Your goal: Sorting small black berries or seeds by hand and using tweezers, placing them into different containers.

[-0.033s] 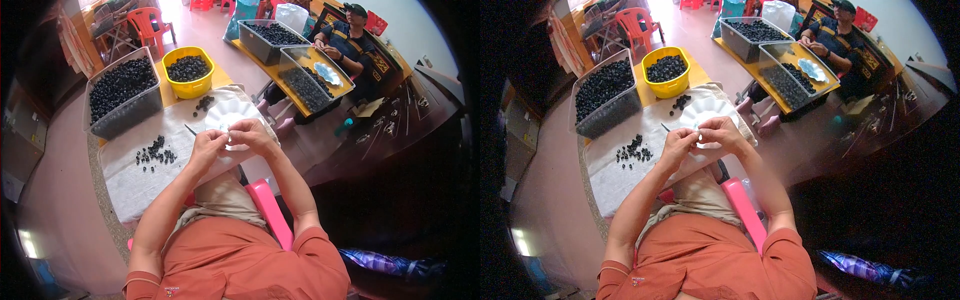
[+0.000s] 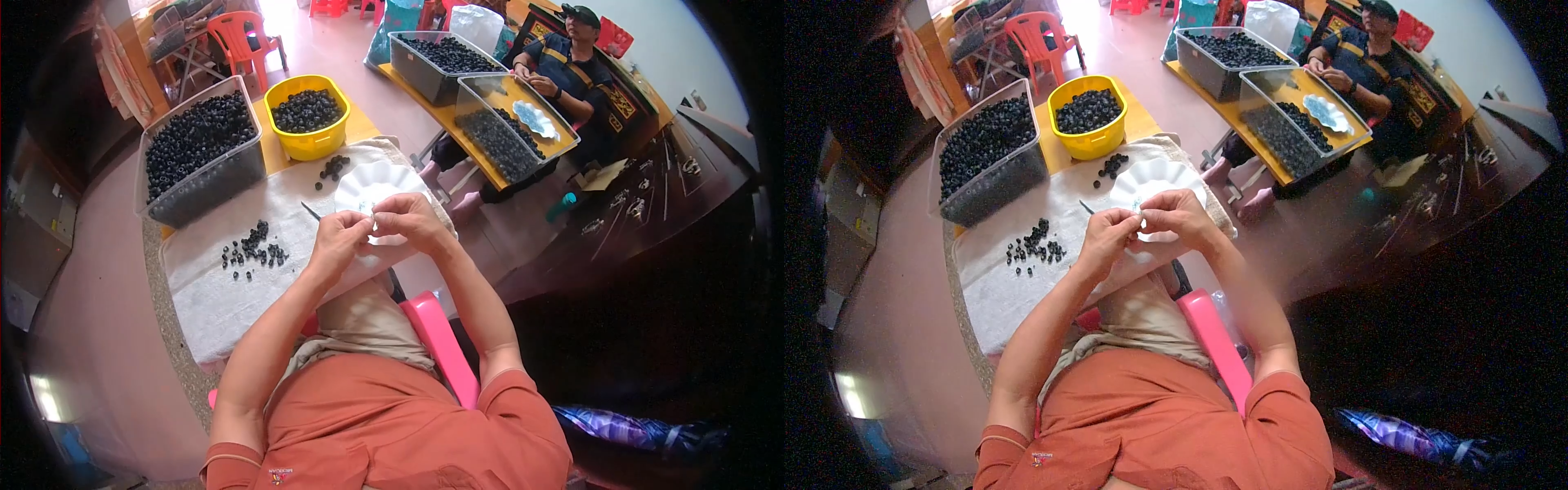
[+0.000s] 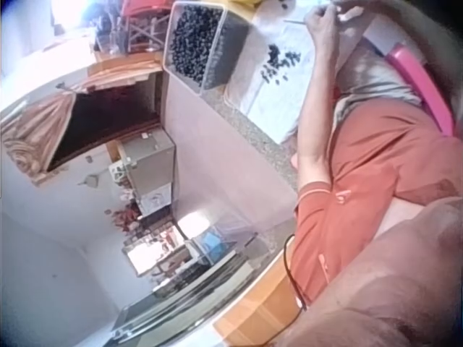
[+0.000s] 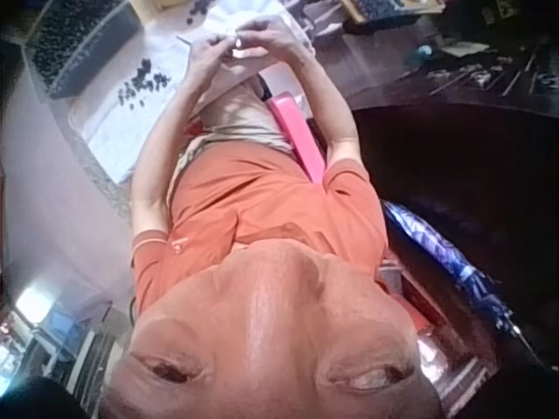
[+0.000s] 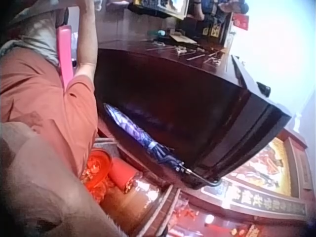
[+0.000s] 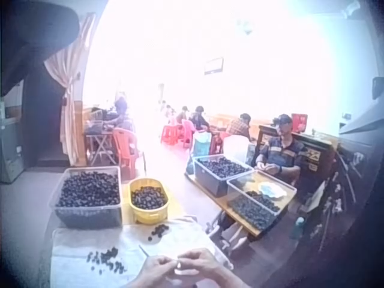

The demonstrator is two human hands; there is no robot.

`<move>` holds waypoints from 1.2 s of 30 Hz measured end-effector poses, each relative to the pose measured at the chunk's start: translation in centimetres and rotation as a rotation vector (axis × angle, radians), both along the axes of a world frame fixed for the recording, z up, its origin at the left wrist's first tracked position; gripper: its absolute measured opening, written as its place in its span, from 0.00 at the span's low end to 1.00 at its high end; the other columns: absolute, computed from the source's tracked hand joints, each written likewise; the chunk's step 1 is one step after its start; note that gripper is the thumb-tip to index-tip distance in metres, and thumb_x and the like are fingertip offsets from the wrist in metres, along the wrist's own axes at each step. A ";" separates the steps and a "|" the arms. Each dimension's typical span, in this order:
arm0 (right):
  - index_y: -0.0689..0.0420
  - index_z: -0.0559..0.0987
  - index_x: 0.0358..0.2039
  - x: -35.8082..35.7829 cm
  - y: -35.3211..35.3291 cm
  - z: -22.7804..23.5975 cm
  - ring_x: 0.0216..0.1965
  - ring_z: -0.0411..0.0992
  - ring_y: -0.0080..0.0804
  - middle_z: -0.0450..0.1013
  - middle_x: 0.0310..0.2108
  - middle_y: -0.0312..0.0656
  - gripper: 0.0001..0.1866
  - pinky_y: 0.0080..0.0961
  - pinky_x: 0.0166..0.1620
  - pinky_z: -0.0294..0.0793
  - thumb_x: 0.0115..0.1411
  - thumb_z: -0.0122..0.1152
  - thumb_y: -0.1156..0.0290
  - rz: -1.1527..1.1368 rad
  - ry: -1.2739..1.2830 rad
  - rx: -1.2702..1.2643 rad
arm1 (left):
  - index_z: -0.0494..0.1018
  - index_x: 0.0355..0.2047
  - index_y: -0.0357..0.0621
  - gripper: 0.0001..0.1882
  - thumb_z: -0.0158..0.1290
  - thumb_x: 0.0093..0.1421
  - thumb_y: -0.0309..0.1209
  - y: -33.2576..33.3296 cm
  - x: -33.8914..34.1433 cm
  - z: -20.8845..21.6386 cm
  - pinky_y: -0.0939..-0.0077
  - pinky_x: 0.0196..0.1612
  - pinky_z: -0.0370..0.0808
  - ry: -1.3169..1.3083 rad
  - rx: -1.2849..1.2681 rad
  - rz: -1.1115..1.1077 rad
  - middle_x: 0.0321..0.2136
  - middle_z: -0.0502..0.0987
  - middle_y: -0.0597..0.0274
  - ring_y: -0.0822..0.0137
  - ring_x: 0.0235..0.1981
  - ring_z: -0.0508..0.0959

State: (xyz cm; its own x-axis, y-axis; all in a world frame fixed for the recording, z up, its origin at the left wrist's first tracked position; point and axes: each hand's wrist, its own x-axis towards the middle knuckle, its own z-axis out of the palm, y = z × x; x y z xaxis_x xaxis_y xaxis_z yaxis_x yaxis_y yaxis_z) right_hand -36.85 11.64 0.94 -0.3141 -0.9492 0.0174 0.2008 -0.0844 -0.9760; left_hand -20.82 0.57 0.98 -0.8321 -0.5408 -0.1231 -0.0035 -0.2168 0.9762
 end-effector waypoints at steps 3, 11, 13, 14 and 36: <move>0.62 0.82 0.38 -0.3 -0.1 -0.1 0.29 0.78 0.24 0.79 0.30 0.40 0.08 0.22 0.36 0.80 0.58 0.67 0.73 -0.005 0.023 0.002 | 0.78 0.35 0.33 0.10 0.55 0.62 0.30 0.0 -0.1 0.1 0.83 0.26 0.73 0.020 -0.013 0.018 0.26 0.78 0.64 0.77 0.24 0.75; 0.64 0.81 0.39 -0.3 -0.2 0.0 0.30 0.77 0.24 0.79 0.31 0.39 0.10 0.21 0.36 0.80 0.59 0.66 0.72 0.007 0.033 0.006 | 0.79 0.37 0.33 0.11 0.56 0.62 0.31 0.2 -0.1 0.4 0.83 0.26 0.73 0.008 -0.124 0.037 0.25 0.79 0.65 0.79 0.23 0.74; 0.64 0.81 0.39 -0.3 -0.2 0.0 0.30 0.78 0.24 0.79 0.30 0.39 0.10 0.22 0.36 0.80 0.59 0.66 0.72 0.007 0.050 0.008 | 0.79 0.36 0.33 0.11 0.56 0.62 0.31 0.2 -0.2 0.2 0.83 0.26 0.73 -0.003 -0.146 0.044 0.25 0.79 0.65 0.79 0.23 0.74; 0.64 0.81 0.39 -0.3 -0.2 0.1 0.30 0.78 0.24 0.78 0.30 0.39 0.10 0.22 0.36 0.80 0.59 0.66 0.72 0.010 0.059 0.015 | 0.80 0.36 0.33 0.11 0.56 0.62 0.31 0.2 -0.2 0.0 0.83 0.27 0.73 0.001 -0.175 0.052 0.25 0.80 0.64 0.79 0.23 0.75; 0.64 0.80 0.40 -0.1 -0.1 0.4 0.32 0.77 0.24 0.78 0.32 0.39 0.10 0.23 0.38 0.81 0.60 0.65 0.73 0.035 0.047 0.041 | 0.80 0.33 0.33 0.11 0.57 0.57 0.31 -0.5 -0.7 -1.0 0.78 0.30 0.74 -0.053 -0.324 0.108 0.24 0.81 0.59 0.74 0.25 0.78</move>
State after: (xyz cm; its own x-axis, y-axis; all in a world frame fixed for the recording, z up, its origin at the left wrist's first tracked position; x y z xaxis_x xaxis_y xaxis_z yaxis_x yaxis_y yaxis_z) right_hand -36.93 11.58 1.30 -0.2809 -0.9597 -0.0082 0.1570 -0.0375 -0.9869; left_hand -21.48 0.12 -0.04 -0.7648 -0.6437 0.0279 -0.0501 0.1027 0.9934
